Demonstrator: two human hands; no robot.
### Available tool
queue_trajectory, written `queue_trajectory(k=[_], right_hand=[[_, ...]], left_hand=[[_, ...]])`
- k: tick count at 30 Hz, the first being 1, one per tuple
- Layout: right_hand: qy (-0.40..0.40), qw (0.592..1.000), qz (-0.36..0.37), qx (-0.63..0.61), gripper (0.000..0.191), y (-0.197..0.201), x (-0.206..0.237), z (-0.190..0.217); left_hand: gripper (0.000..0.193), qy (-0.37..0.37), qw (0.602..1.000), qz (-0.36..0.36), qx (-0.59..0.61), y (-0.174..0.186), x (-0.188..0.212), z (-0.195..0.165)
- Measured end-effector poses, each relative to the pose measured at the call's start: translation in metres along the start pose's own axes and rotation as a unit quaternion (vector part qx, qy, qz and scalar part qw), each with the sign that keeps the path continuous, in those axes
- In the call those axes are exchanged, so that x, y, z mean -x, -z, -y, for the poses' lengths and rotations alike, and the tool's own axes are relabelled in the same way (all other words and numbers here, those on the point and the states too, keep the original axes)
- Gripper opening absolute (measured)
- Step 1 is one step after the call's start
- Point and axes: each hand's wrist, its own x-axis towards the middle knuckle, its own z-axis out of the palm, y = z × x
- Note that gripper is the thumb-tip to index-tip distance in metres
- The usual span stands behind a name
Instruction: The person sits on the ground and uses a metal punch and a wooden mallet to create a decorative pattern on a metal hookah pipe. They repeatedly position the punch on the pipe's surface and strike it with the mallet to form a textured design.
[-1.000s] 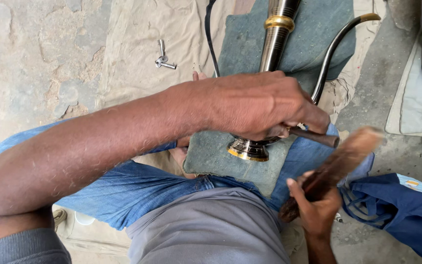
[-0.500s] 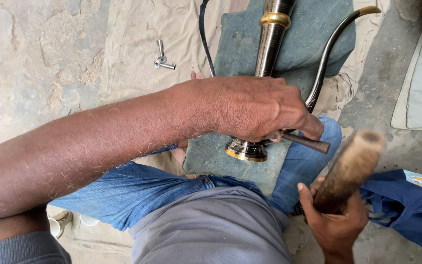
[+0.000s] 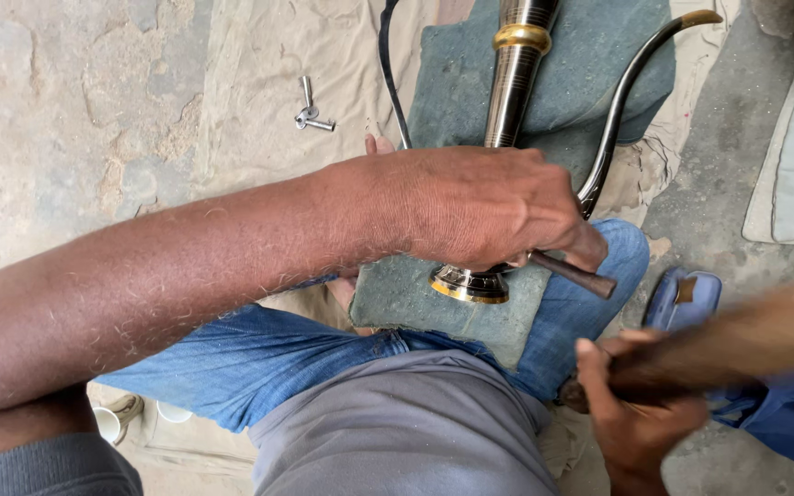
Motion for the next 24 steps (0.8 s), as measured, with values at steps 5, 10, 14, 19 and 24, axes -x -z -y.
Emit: queue_trajectory(k=[5,10,14,19,24], right_hand=[[0.033,0.98,0.082,0.177,0.043,0.01,-0.028,0.036],[0.067,0.978,0.104,0.166,0.056,0.022,-0.066,0.064],[0.157,0.941,0.096,0.283,0.053,0.042,-0.093,0.069],[0.168,0.919,0.253,0.251,0.057,0.057,-0.15,0.06],[0.055,0.871,0.27,0.406,0.045,0.041,-0.189,0.06]], left_hand=[[0.033,0.041,0.998,-0.053,0.015,0.001,0.02,-0.001],[0.038,0.06,0.979,-0.194,0.008,-0.013,0.036,-0.006],[0.043,0.112,0.966,-0.231,0.043,-0.022,0.047,-0.01],[0.046,0.193,0.938,-0.274,0.087,-0.033,0.06,-0.02],[0.048,0.201,0.912,-0.353,0.059,-0.046,0.067,-0.028]])
